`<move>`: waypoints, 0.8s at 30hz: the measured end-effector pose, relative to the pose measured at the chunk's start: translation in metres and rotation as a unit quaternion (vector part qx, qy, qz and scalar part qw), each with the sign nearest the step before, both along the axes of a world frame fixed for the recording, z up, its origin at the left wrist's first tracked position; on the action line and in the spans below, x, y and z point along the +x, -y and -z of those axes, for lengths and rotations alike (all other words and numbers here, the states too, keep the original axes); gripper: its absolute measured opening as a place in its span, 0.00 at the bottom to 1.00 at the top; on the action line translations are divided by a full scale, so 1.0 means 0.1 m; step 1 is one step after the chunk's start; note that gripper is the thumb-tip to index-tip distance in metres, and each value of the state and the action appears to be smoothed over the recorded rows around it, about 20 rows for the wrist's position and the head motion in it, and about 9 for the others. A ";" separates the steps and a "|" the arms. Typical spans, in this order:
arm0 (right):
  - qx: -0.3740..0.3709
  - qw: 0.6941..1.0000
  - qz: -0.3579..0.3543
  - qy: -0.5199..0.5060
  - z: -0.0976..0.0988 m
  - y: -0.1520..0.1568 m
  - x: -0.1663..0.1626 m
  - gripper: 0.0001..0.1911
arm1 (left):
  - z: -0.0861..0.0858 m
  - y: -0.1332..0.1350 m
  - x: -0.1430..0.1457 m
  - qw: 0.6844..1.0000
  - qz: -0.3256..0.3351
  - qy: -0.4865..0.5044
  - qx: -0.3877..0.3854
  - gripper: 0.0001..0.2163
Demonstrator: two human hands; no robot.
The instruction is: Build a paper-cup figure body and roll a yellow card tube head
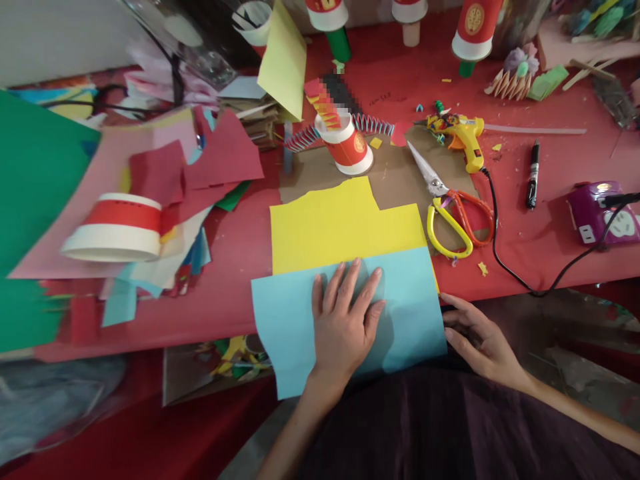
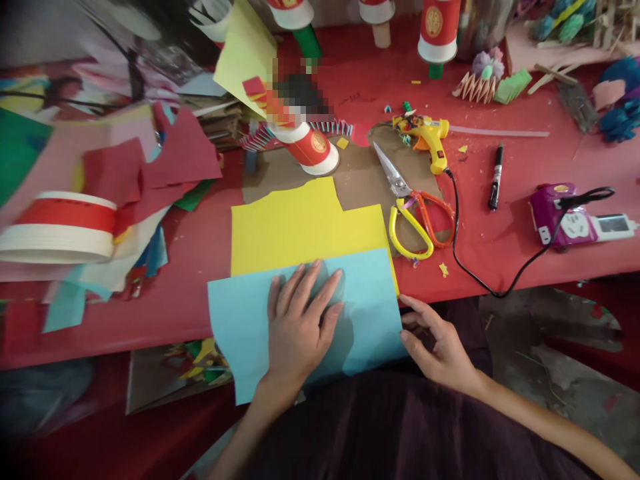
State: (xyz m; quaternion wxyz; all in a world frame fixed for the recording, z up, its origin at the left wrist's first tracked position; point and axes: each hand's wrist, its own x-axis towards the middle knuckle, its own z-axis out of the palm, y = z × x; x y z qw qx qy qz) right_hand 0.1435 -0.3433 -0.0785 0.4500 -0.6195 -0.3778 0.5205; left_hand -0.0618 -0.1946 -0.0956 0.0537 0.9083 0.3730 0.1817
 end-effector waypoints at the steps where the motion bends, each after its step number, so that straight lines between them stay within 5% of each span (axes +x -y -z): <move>1: 0.005 1.000 0.003 0.009 0.02 0.00 0.00 0.25 | -0.01 0.00 0.00 1.000 0.001 -0.002 -0.002 0.25; 15: -0.007 1.000 0.013 0.011 -0.07 -0.01 0.01 0.26 | -0.04 -0.04 0.07 1.000 -0.011 -0.012 0.004 0.21; 24: -0.100 0.976 0.000 -0.192 -0.28 -0.17 0.04 0.29 | -0.03 -0.04 0.09 1.000 -0.013 -0.013 0.018 0.20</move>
